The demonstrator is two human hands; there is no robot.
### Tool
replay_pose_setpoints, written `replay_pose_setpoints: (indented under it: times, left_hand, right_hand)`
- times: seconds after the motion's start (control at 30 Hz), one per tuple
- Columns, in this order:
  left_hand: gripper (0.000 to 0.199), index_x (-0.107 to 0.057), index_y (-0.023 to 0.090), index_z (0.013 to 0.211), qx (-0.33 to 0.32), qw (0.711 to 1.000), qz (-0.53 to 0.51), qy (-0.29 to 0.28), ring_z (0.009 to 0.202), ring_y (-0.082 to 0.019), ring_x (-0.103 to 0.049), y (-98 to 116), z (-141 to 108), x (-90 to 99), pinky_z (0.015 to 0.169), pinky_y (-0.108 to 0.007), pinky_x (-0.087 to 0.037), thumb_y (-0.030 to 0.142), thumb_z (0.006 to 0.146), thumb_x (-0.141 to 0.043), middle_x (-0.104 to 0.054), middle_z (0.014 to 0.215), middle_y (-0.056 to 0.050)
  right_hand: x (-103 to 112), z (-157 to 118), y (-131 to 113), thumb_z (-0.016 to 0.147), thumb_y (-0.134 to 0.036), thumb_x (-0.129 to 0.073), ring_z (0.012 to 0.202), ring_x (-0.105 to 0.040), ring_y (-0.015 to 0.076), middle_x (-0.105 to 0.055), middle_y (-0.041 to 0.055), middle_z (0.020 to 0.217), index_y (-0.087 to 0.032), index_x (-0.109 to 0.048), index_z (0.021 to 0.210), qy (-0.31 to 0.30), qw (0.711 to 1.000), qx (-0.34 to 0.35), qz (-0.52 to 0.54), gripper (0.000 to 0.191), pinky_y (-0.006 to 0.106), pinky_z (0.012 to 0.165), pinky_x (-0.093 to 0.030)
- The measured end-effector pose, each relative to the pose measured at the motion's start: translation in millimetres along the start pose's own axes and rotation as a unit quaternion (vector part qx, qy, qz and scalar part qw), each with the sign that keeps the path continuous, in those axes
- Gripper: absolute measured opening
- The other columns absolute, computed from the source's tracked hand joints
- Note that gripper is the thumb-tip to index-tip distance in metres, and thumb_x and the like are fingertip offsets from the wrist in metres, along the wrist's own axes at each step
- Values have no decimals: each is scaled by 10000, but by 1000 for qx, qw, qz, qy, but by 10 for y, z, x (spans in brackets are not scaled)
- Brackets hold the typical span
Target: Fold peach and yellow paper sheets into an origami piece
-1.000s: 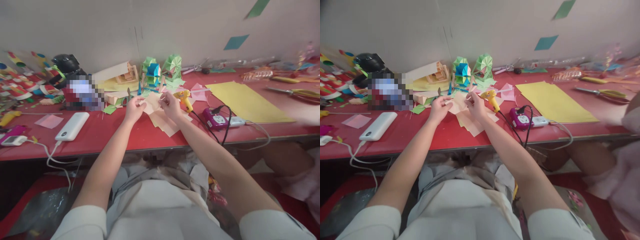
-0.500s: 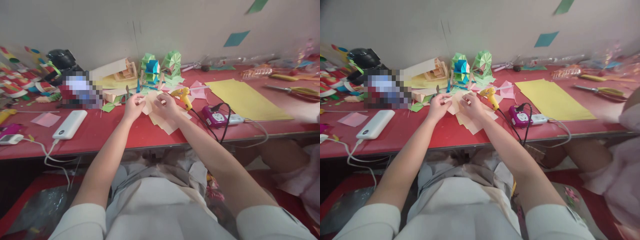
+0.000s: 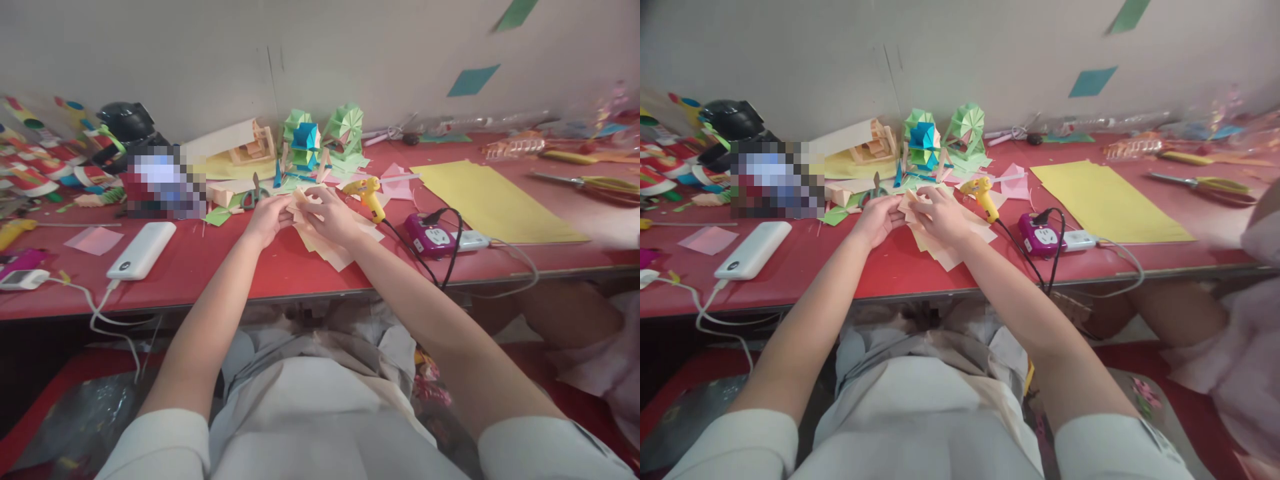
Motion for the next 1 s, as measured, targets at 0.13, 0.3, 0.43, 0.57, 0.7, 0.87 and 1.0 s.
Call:
replay_pose_setpoints:
  times: [0.13, 0.3, 0.43, 0.57, 0.7, 0.87, 1.0]
  left_hand:
    - [149, -672, 148, 887, -2, 999, 23, 28, 731, -170, -690, -35, 23, 28, 757, -328, -572, 212, 754, -656, -697, 787, -57]
    - [189, -681, 143, 889, -15, 996, 76, 51, 722, -189, -692, -81, 68, 73, 756, -353, -581, 131, 708, -629, -677, 715, -40]
    - [204, -686, 135, 903, -28, 993, 90, 72, 734, -188, -687, -72, 68, 83, 770, -376, -582, 127, 714, -608, -683, 759, -45]
    - [196, -697, 142, 899, -46, 991, 106, 67, 758, -188, -682, -62, 51, 65, 754, -363, -584, 146, 722, -612, -697, 811, -51]
    - [186, -708, 151, 897, -58, 989, 116, 67, 762, -180, -672, -48, 34, 48, 724, -337, -584, 167, 735, -617, -696, 816, -45]
    - [177, -705, 155, 894, -50, 990, 115, 69, 760, -174, -667, -43, 27, 44, 726, -332, -581, 182, 736, -628, -701, 854, -49]
    - [171, -704, 152, 891, -48, 990, 119, 64, 758, -176, -666, -39, 21, 36, 731, -336, -579, 180, 743, -622, -700, 849, -52]
  right_hand:
    - [1, 5, -16, 937, -232, -457, 1120, -507, 263, -543, 108, 1233, -254, -718, 1061, -10, 1000, 13, -14, 289, 440, 943, -440]
    - [24, -8, -9, 897, -285, -547, 1116, -505, 277, -530, 114, 1258, -257, -622, 1230, 19, 1000, -18, -16, 343, 435, 931, -453]
    - [1, -13, 31, 869, -285, -582, 1071, -521, 276, -559, 107, 1165, -237, -667, 1117, 15, 999, -46, -11, 266, 420, 896, -461]
    - [-27, -9, 37, 887, -238, -532, 996, -534, 256, -580, 104, 1061, -216, -696, 952, -4, 998, -55, -19, 178, 390, 838, -456]
    - [-13, -9, -3, 873, -226, -538, 968, -535, 253, -589, 106, 1059, -199, -669, 999, -8, 997, -70, -22, 184, 367, 784, -447]
    - [-6, -15, -18, 860, -237, -549, 958, -542, 249, -593, 105, 1046, -182, -635, 1028, -7, 997, -81, -7, 196, 355, 780, -450]
    - [-24, -19, 11, 856, -242, -552, 954, -543, 242, -590, 106, 1048, -181, -630, 1023, -4, 997, -81, 4, 195, 351, 785, -449]
Point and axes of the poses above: each hand's wrist, its own z-axis towards the middle knuckle, its own x-axis out of the back of the hand, y = z × x, the point moved 3 cm from there along z, towards the middle knuckle
